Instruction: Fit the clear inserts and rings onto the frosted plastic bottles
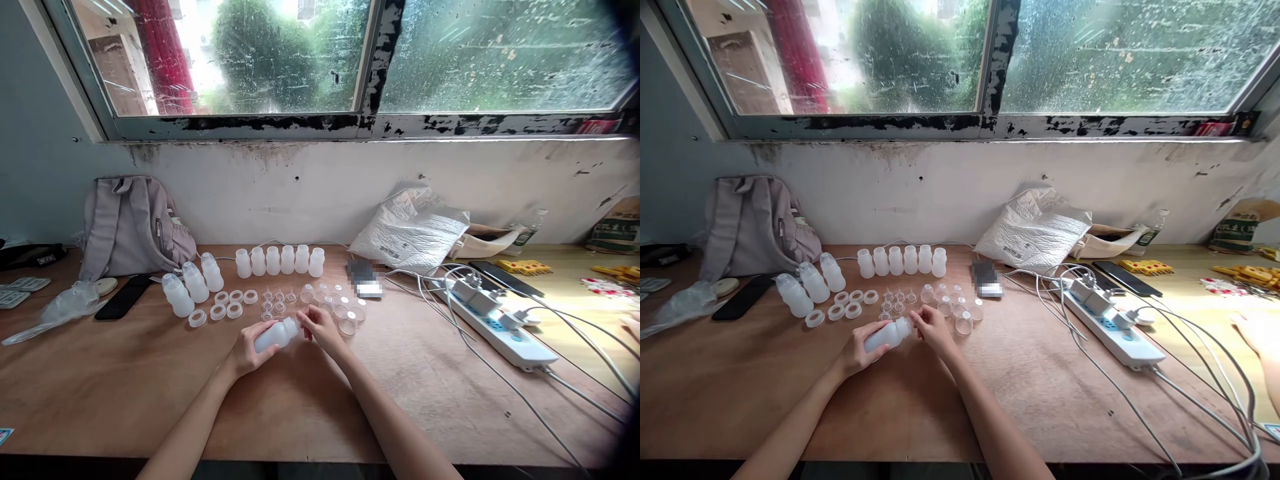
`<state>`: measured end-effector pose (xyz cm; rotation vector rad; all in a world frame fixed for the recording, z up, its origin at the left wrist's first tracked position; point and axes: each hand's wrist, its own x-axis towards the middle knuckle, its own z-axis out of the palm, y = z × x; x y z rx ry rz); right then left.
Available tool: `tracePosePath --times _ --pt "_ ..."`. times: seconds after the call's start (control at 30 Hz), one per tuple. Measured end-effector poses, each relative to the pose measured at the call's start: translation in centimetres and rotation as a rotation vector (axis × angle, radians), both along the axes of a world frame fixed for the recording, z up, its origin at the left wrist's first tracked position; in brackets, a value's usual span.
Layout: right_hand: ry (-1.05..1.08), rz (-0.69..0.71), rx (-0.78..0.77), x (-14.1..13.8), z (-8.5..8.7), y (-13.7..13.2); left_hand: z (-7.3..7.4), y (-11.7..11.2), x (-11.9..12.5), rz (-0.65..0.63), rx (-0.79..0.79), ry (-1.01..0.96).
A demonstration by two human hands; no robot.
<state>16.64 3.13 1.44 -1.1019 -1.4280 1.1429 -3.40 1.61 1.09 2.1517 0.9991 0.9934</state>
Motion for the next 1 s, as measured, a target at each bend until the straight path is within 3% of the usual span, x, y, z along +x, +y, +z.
tracePosePath --times 0.13,0.3,0.37,0.53,0.67,0.87,1.0 --pt "-0.011 -0.043 0.0 -0.2 0.0 -0.1 0.1 0.0 0.1 -0.005 0.02 -0.029" --pt "0.224 0.184 -0.047 -0.2 1.6 -0.9 0.3 0.0 0.3 -0.09 -0.404 -0.224" --pt "0.251 0.243 -0.072 -0.4 1.8 -1.1 0.1 -0.1 0.6 -0.106 -0.501 -0.267" --pt "0.295 0.045 -0.076 -1.2 1.1 -1.2 0.0 -0.4 1.3 0.133 -0.319 -0.234" --pt "0.425 0.193 -0.118 -1.6 1.2 -1.5 0.5 -0.6 1.8 0.01 -0.544 -0.336" --pt "0.38 0.062 -0.093 -1.6 1.2 -1.5 0.8 -1.1 2.5 0.109 -0.531 -0.424" --pt "0.465 0.22 -0.124 -1.5 1.5 -1.5 1.4 -1.2 2.2 -0.052 -0.865 -0.625"
